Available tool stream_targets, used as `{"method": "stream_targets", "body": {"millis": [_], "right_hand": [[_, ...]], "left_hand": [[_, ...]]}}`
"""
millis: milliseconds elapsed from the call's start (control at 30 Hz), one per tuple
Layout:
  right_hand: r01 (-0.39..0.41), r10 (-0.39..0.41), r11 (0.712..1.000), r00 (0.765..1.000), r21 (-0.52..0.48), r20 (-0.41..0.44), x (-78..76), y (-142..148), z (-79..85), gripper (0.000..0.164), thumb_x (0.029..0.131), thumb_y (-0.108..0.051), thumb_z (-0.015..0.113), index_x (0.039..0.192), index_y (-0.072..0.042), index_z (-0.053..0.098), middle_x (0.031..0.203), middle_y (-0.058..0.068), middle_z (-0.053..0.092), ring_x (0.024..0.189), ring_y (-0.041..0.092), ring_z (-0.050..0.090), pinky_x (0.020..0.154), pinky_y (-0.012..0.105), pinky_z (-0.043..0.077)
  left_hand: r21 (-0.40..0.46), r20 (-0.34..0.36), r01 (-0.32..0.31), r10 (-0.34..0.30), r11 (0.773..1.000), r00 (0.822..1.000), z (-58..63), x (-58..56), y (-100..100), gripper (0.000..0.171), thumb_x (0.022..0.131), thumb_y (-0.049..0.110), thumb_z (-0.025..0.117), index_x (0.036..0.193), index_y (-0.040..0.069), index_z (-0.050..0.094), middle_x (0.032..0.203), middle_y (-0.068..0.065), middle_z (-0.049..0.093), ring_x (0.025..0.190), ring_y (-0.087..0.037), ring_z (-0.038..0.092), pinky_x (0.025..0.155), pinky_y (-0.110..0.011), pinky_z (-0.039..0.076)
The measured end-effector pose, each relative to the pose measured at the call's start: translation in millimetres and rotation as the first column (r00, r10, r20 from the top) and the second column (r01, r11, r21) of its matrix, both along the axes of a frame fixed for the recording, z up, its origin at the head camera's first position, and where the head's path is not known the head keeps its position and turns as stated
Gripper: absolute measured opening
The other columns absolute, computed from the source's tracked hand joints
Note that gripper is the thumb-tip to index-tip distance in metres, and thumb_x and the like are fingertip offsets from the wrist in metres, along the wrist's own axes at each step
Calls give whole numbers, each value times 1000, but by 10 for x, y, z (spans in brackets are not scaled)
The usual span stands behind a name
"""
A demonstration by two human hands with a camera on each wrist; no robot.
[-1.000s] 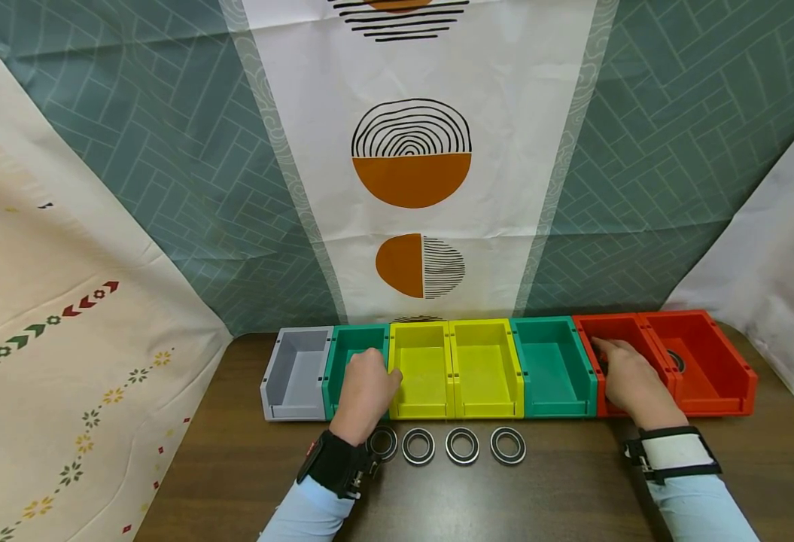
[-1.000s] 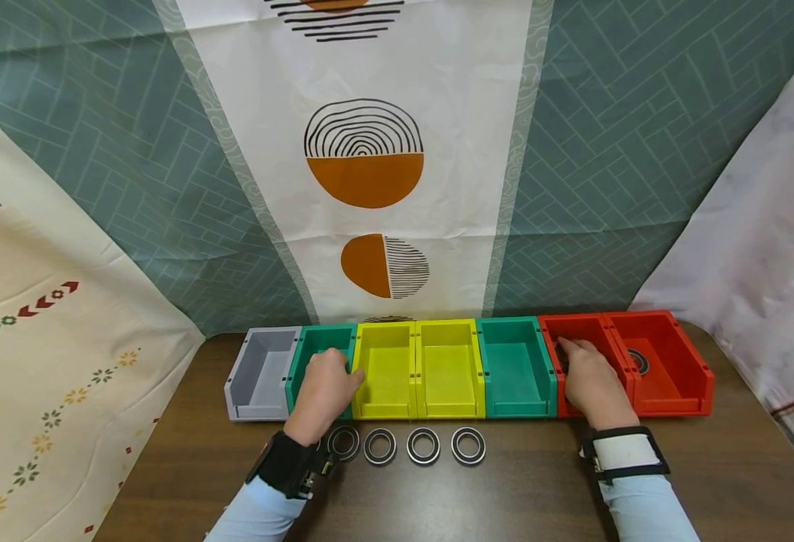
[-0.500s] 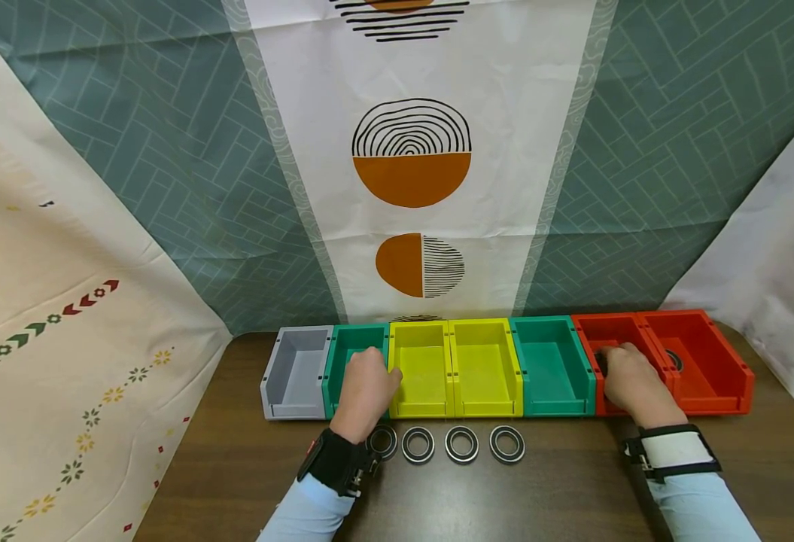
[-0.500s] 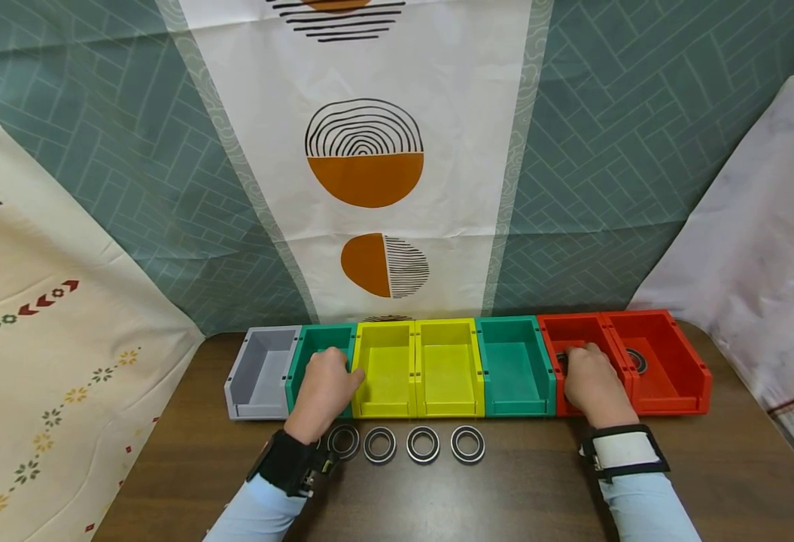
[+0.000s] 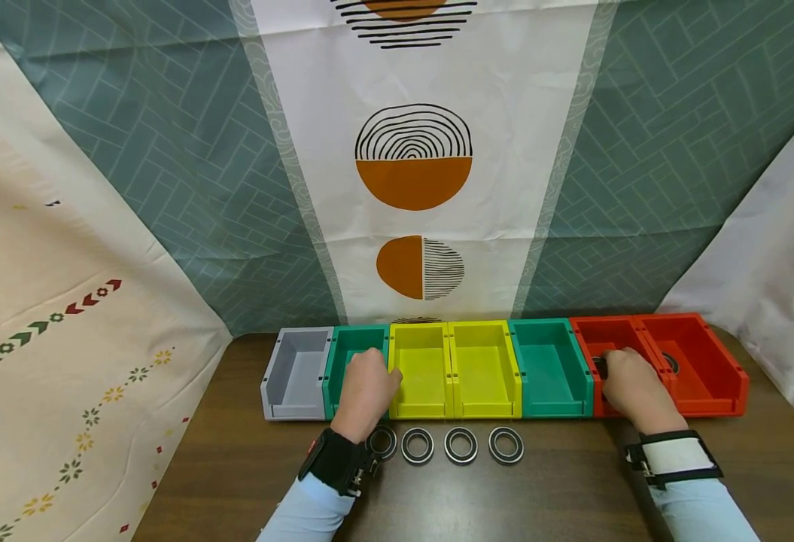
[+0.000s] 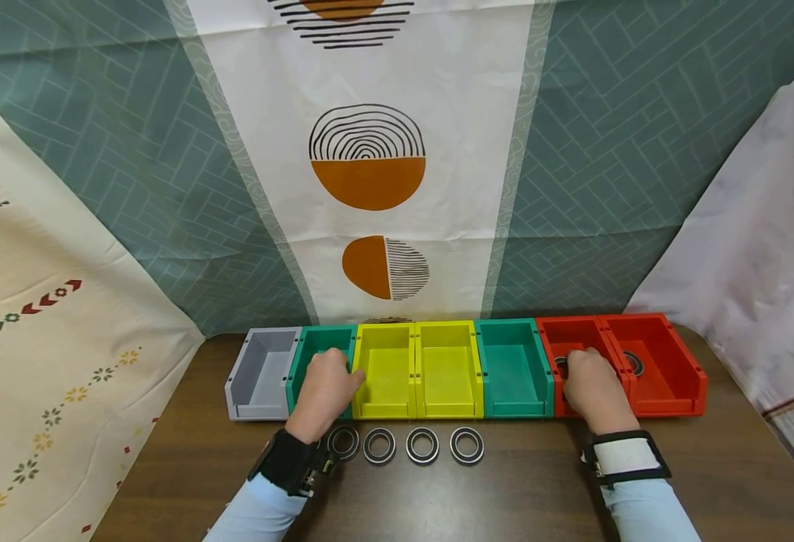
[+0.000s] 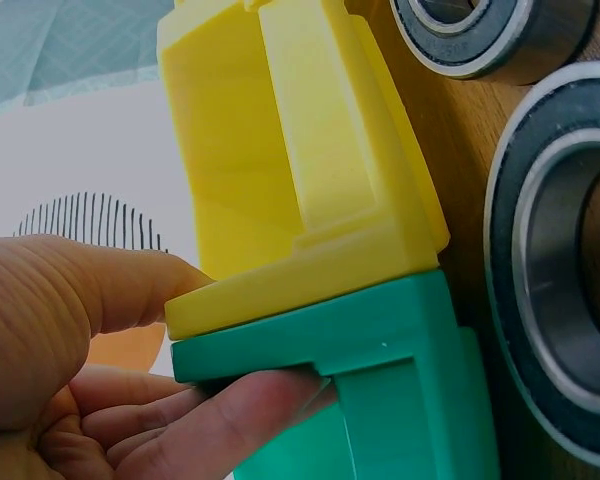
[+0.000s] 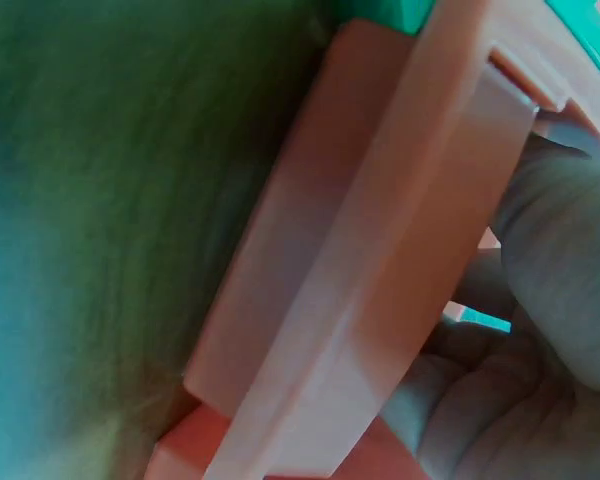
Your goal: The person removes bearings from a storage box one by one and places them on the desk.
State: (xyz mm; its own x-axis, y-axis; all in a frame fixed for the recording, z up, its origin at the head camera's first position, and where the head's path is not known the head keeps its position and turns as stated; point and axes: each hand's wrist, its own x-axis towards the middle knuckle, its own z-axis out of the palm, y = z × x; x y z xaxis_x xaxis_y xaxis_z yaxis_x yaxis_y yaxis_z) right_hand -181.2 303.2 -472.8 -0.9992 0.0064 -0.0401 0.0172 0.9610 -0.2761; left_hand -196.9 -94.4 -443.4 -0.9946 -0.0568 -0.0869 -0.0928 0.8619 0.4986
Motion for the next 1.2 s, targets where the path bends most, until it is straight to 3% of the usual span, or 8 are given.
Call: {"method": "stream_targets", "body": {"millis": [300,500,633,867,1067,1200], "right_hand": [[31,-35,999,993,-39,-109,81,42,-19,21,69,-7,71,81,2,56,69,8,46,61,24,43,50,33,41],[84,-89,992,995,-95,-51,124,52,-7,23,69,-10,70,80,-1,53,64,5,48,55,20,44,46,30,42],[86,-96,994,986,-74,-139,144,54,-5,32,67,-15,73,86,3,55,65,6,50,58,22,45,48,33,43],[115,-141,989,921,-93,-364,208,32,60,55,65,-21,81,103,9,57,81,24,59,64,32,53,56,47,50],[124,-149,989,847,-84,-510,255,-16,168,56,64,-22,81,107,8,60,84,25,60,68,37,53,55,48,47],[112,-143,990,816,-88,-561,287,-48,214,52,65,-22,79,106,5,62,80,23,60,67,36,53,55,49,46]], "left_hand": [[-19,-52,25,-26,999,998,-22,14,-7,26,86,23,64,69,6,54,54,0,36,43,-15,47,40,-24,39],[-10,-42,18,-18,1000,999,-29,13,-10,25,86,23,64,71,5,55,54,0,37,43,-15,48,40,-24,39],[-12,-38,15,-16,1000,999,-29,11,-8,24,86,23,64,74,4,55,55,-1,38,44,-15,48,41,-24,39],[-3,-41,17,-18,1000,999,-30,11,2,24,86,23,64,78,3,54,56,-2,40,45,-15,48,41,-24,40],[0,-55,20,-20,1000,998,-26,10,0,25,85,23,65,73,4,54,55,0,35,44,-15,47,40,-24,39],[-4,-52,16,-17,1000,999,-18,7,-4,25,85,23,65,72,5,54,54,0,34,43,-15,47,40,-24,38]]}}
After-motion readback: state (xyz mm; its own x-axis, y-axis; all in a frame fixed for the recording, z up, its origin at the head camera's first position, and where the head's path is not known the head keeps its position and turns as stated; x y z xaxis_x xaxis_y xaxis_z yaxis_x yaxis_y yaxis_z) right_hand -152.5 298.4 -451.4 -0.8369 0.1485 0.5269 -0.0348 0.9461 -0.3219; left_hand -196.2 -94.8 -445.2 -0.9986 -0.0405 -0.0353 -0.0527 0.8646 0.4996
